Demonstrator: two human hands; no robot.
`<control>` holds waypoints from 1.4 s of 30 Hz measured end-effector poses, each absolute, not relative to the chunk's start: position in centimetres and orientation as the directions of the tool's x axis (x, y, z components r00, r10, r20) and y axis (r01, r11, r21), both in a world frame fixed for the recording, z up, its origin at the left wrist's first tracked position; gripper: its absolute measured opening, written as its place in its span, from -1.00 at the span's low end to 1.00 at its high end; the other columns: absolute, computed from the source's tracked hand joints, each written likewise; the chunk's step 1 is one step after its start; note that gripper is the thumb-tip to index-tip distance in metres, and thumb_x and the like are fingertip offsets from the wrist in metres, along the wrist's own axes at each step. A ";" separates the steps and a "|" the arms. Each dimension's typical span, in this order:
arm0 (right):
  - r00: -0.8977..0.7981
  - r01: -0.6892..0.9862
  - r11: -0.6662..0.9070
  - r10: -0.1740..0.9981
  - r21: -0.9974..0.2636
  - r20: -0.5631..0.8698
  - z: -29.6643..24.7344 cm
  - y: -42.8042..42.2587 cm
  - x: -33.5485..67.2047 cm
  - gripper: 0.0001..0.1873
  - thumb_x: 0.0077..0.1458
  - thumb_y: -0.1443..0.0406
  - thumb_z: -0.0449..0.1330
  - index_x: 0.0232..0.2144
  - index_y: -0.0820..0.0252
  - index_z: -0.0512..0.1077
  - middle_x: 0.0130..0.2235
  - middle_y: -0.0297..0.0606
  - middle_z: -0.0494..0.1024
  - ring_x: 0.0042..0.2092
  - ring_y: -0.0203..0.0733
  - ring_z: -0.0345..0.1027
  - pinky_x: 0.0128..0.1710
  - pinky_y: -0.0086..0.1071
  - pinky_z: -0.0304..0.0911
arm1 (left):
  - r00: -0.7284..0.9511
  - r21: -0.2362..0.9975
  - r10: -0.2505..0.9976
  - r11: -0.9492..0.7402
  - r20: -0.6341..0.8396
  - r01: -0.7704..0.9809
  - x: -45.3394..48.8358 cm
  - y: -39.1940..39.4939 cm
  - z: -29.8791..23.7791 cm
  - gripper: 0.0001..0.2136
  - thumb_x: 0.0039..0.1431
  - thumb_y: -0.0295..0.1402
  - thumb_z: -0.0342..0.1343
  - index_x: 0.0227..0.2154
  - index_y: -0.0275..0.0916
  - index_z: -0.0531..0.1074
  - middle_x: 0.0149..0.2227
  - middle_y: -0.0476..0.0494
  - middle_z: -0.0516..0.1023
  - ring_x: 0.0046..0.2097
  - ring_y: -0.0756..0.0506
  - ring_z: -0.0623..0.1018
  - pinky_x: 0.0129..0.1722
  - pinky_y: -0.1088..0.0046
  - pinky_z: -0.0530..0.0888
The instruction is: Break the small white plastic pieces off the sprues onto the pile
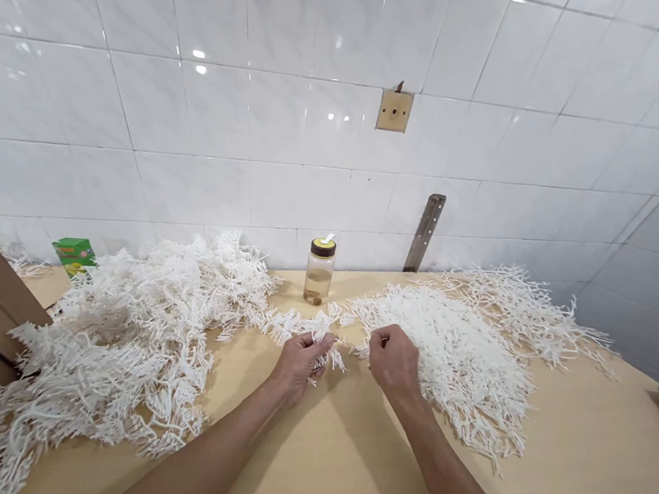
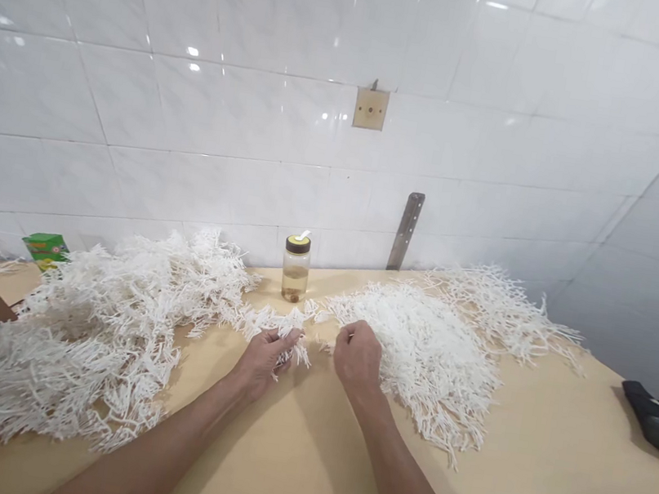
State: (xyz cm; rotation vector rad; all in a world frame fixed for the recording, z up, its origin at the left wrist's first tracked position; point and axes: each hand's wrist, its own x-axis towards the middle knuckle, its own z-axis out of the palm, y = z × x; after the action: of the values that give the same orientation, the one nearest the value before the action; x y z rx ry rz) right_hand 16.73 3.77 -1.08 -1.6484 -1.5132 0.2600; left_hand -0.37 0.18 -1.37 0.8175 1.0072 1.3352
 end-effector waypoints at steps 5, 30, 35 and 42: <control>0.267 0.704 0.224 0.796 -0.674 0.543 -0.6 3.7 17.9 -0.75 0.02 0.25 0.09 -0.27 0.26 0.45 -0.19 -0.04 0.52 -0.39 -0.17 0.33 -0.24 -0.25 0.23 | -0.095 0.892 0.986 0.082 -0.137 -0.444 -0.7 0.5 -1.3 -0.49 -0.36 0.03 0.43 -0.51 -0.33 0.48 -0.58 0.07 0.28 -0.57 0.11 0.23 -0.61 0.56 0.17; -0.199 -0.087 0.004 0.980 -0.996 0.022 -1.0 1.3 12.4 -0.51 -0.13 -0.02 0.36 -0.31 0.27 0.50 -0.49 -0.40 0.40 -0.56 -0.43 0.10 -0.53 -0.46 0.09 | -0.025 0.877 0.989 0.118 -0.146 -0.466 -0.3 0.2 -1.0 -0.42 -0.34 -0.01 0.44 -0.25 -0.30 0.58 -0.60 0.07 0.34 -0.60 0.11 0.24 -0.63 0.57 0.13; -0.187 -0.111 0.014 0.982 -0.994 0.035 -1.3 1.4 12.1 -0.50 -0.15 -0.04 0.36 -0.32 0.25 0.51 -0.50 -0.40 0.42 -0.56 -0.41 0.12 -0.51 -0.45 0.11 | -0.017 0.869 0.990 0.113 -0.139 -0.481 -0.4 0.3 -1.1 -0.45 -0.32 -0.02 0.44 -0.29 -0.32 0.57 -0.61 0.06 0.35 -0.61 0.10 0.26 -0.64 0.57 0.13; -0.167 -0.101 0.109 0.978 -0.989 0.125 -1.0 1.2 12.1 -0.59 -0.07 -0.03 0.31 -0.49 0.22 0.44 -0.48 -0.34 0.44 -0.47 -0.33 0.22 -0.45 -0.42 0.23 | -0.051 0.888 0.989 0.100 -0.137 -0.449 -0.7 0.1 -0.7 -0.58 -0.25 -0.05 0.41 -0.50 -0.31 0.46 -0.62 0.03 0.36 -0.61 0.07 0.32 -0.65 0.56 0.16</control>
State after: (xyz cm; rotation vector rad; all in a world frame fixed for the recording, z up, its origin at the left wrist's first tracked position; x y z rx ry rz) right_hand 12.08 1.23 -1.01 -0.9678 -1.3182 1.2874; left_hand -0.66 0.06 -0.68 0.7394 0.9738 1.3607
